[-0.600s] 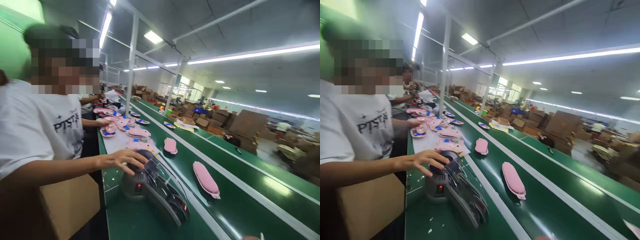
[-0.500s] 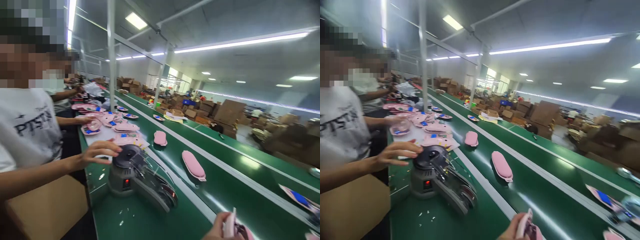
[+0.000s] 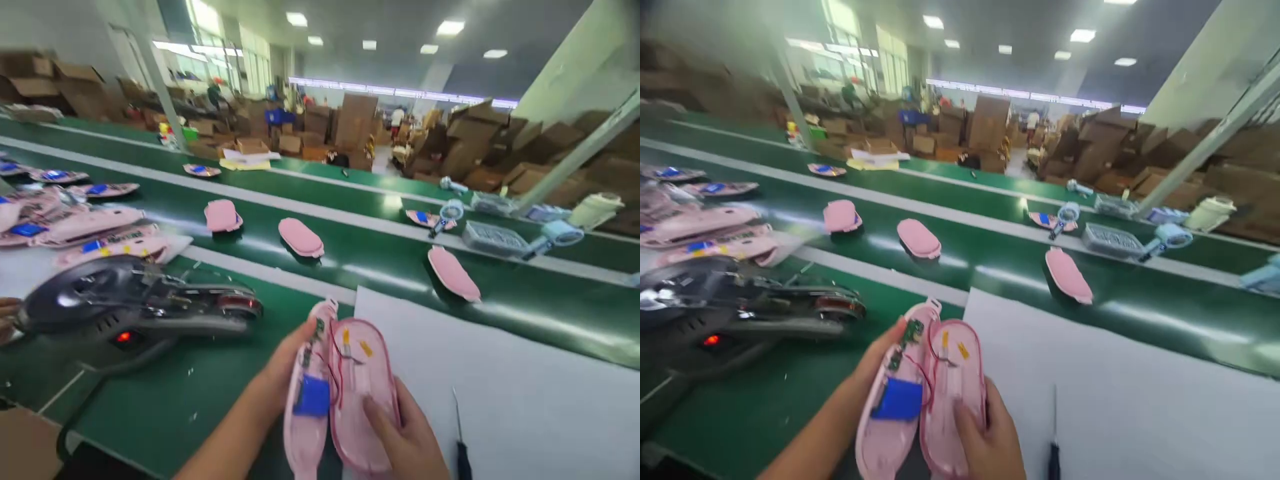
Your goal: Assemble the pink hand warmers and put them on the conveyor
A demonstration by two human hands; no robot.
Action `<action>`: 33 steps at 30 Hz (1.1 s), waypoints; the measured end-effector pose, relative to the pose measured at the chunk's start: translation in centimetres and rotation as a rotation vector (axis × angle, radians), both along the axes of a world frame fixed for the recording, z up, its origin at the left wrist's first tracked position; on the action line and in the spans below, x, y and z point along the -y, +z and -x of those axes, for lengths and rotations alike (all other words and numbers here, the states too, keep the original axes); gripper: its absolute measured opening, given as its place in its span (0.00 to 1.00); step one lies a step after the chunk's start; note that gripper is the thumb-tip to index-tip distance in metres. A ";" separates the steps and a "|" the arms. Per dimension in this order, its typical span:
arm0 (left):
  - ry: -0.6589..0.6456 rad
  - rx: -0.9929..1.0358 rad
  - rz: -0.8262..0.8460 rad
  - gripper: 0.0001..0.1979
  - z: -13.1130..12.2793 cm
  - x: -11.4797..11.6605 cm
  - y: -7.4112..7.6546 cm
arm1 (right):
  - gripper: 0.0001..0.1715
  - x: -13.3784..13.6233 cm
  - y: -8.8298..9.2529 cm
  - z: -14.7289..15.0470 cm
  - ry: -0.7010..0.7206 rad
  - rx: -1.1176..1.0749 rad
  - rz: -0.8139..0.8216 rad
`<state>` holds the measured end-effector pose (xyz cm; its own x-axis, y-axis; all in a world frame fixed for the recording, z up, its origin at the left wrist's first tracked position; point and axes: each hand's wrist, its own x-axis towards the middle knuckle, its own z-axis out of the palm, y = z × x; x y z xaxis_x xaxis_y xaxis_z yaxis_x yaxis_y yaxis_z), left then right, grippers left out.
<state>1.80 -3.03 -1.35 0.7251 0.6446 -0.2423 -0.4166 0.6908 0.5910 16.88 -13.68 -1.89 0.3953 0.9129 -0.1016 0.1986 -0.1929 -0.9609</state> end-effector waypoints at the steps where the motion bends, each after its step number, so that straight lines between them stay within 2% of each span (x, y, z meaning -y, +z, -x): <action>1: 0.032 0.012 0.091 0.34 0.2 0.5 0.1 | 0.26 0.3 0.3 0.1 -0.004 -0.088 0.054; 3: 0.101 0.038 0.203 0.29 0.5 1.1 0.5 | 0.29 0.5 0.4 0.3 -0.016 -0.164 0.129; 5: 0.145 0.026 0.256 0.23 0.8 1.6 0.8 | 0.29 0.9 0.0 0.3 0.002 -0.031 0.117; 8: 0.131 -0.022 0.293 0.21 0.7 2.1 0.8 | 0.28 1.7 -1.3 0.1 0.029 0.463 -0.081; 11: 0.105 -0.041 0.293 0.25 0.4 2.5 0.4 | 0.21 2.3 -2.0 -0.2 0.107 0.884 -0.324; 14: -0.005 0.020 0.262 0.29 0.2 2.7 -0.4 | 0.19 1.9 -1.7 -0.8 0.300 1.082 -0.469; 17: -0.072 0.086 0.228 0.35 0.2 3.0 -1.4 | 0.18 0.8 -1.1 -1.7 0.455 1.167 -0.594; 20: -0.088 0.133 0.205 0.39 0.2 3.1 -2.6 | 0.10 -0.7 -0.5 -2.3 0.568 1.103 -0.658; 22: -0.053 0.147 0.157 0.38 0.2 3.2 -3.0 | 0.08 -1.7 0.1 -2.1 0.599 0.967 -0.612; 24: 0.009 0.140 0.103 0.37 0.2 3.3 -2.9 | 0.11 -2.7 0.9 -1.5 0.600 0.821 -0.504; 29: 0.188 0.066 0.078 0.39 0.1 3.9 -1.5 | 0.19 -4.8 3.2 0.5 0.610 0.546 -0.176; 33: 0.192 0.116 0.043 0.38 -0.2 3.8 -1.5 | 0.19 -5.9 4.6 1.2 0.677 0.399 0.073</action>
<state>1.96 -6.88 -2.86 0.6146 0.7644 -0.1947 -0.6065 0.6158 0.5030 15.73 -7.80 2.71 -0.2255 0.9644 -0.1379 0.6224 0.0337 -0.7820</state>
